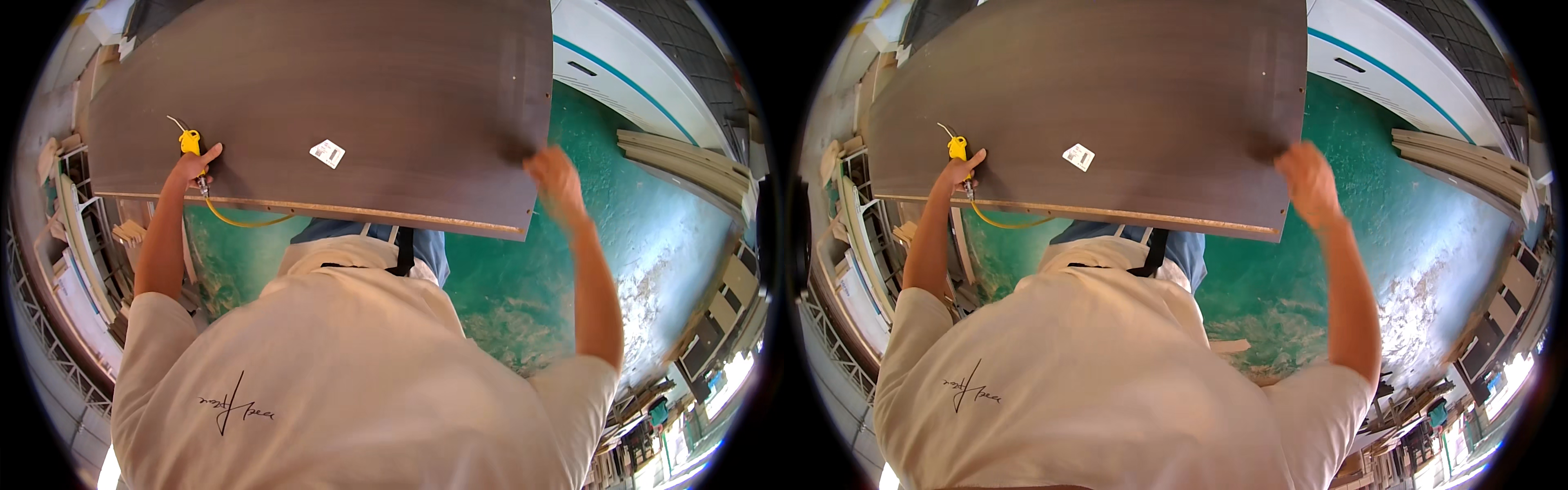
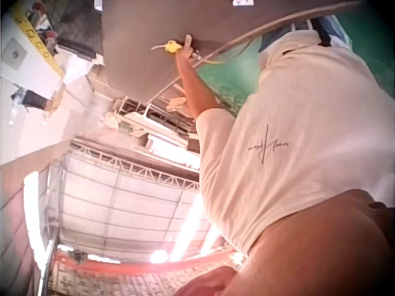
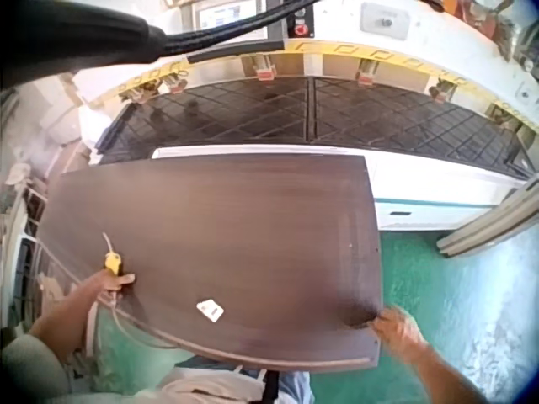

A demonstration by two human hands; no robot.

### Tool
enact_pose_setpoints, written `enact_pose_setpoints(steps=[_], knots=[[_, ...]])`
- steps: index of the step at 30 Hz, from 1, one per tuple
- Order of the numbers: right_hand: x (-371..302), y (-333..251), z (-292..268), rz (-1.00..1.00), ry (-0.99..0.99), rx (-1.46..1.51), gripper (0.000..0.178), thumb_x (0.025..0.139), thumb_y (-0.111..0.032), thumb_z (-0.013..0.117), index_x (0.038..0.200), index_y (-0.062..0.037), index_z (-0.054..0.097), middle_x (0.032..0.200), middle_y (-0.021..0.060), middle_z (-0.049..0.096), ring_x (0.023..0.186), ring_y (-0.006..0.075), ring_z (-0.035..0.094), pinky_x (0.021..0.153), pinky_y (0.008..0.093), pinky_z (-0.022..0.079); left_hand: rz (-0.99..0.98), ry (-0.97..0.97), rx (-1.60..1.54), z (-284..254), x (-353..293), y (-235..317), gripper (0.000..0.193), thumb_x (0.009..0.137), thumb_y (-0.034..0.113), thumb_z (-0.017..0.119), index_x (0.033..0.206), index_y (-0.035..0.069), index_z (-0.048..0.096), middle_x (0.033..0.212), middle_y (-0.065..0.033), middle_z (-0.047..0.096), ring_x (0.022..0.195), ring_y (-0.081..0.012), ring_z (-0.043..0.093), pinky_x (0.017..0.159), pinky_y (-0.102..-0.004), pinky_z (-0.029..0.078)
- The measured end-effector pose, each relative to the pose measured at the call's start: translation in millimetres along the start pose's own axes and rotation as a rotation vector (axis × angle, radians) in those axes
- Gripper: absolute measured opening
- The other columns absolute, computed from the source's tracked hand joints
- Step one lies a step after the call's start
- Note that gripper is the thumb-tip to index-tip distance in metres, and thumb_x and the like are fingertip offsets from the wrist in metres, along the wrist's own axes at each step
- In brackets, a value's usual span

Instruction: The person uses a yellow air blower to clean dust and debris from the surface of large, dark wood panels. They move the panels between a workbench and a stack on the floor, blowing air along the edges and surfaces to remove particles.

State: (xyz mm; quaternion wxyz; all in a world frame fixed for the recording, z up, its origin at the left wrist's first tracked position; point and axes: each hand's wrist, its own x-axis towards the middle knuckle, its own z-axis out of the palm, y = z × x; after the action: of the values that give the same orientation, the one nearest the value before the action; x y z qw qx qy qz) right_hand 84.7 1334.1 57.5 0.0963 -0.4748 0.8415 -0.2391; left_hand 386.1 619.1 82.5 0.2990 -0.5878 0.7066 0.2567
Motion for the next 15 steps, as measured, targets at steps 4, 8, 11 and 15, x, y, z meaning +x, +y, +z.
enact_pose_setpoints(steps=[4, 8, 11, 15], knots=[[-108, -81, 9, 0.141, 0.012, 0.019, 0.026, 0.072, 0.005, 0.066, 0.097, -0.0014, 0.069, 0.085, 0.0134, 0.054, 0.084, 0.0344, 0.058, 0.074, 0.0452, 0.051, 0.02, 0.019, -0.081, 4, -2, -9, 0.071, 0.077, 0.074, 0.079, 0.075, 0.007, 0.053, 0.062, -0.0016, 0.053, 0.05, -0.0178, 0.062, 0.048, -0.0323, 0.053], [-156, -119, 22, 0.272, -0.033, 0.054, 0.02, 0.075, 0.005, 0.068, 0.094, -0.0009, 0.069, 0.083, 0.013, 0.054, 0.082, 0.0342, 0.058, 0.071, 0.0457, 0.05, 0.227, -0.038, -0.019, -9, -3, -28, 0.064, 0.082, 0.062, 0.082, 0.067, 0.007, 0.053, 0.054, -0.0056, 0.054, 0.045, -0.0211, 0.061, 0.042, -0.0353, 0.048], [-132, -139, 36, 0.471, 0.18, 0.018, 0.012, 0.083, 0.004, 0.071, 0.095, -0.0003, 0.071, 0.084, 0.0131, 0.055, 0.079, 0.0336, 0.058, 0.069, 0.0437, 0.05, 0.273, -0.169, -0.055, -33, 10, -59, 0.054, 0.085, 0.044, 0.081, 0.061, 0.001, 0.058, 0.056, -0.0107, 0.061, 0.043, -0.0213, 0.059, 0.046, -0.0371, 0.049], [-50, -194, 79, 0.963, 0.536, 0.261, 0.008, 0.09, -0.004, 0.075, 0.097, -0.0012, 0.072, 0.093, 0.0133, 0.064, 0.08, 0.0325, 0.063, 0.071, 0.0391, 0.053, 0.391, 0.064, 0.366, -45, -41, -9, 0.035, 0.083, 0.029, 0.075, 0.074, -0.004, 0.067, 0.066, -0.0184, 0.069, 0.054, -0.0321, 0.067, 0.056, -0.0439, 0.054]])
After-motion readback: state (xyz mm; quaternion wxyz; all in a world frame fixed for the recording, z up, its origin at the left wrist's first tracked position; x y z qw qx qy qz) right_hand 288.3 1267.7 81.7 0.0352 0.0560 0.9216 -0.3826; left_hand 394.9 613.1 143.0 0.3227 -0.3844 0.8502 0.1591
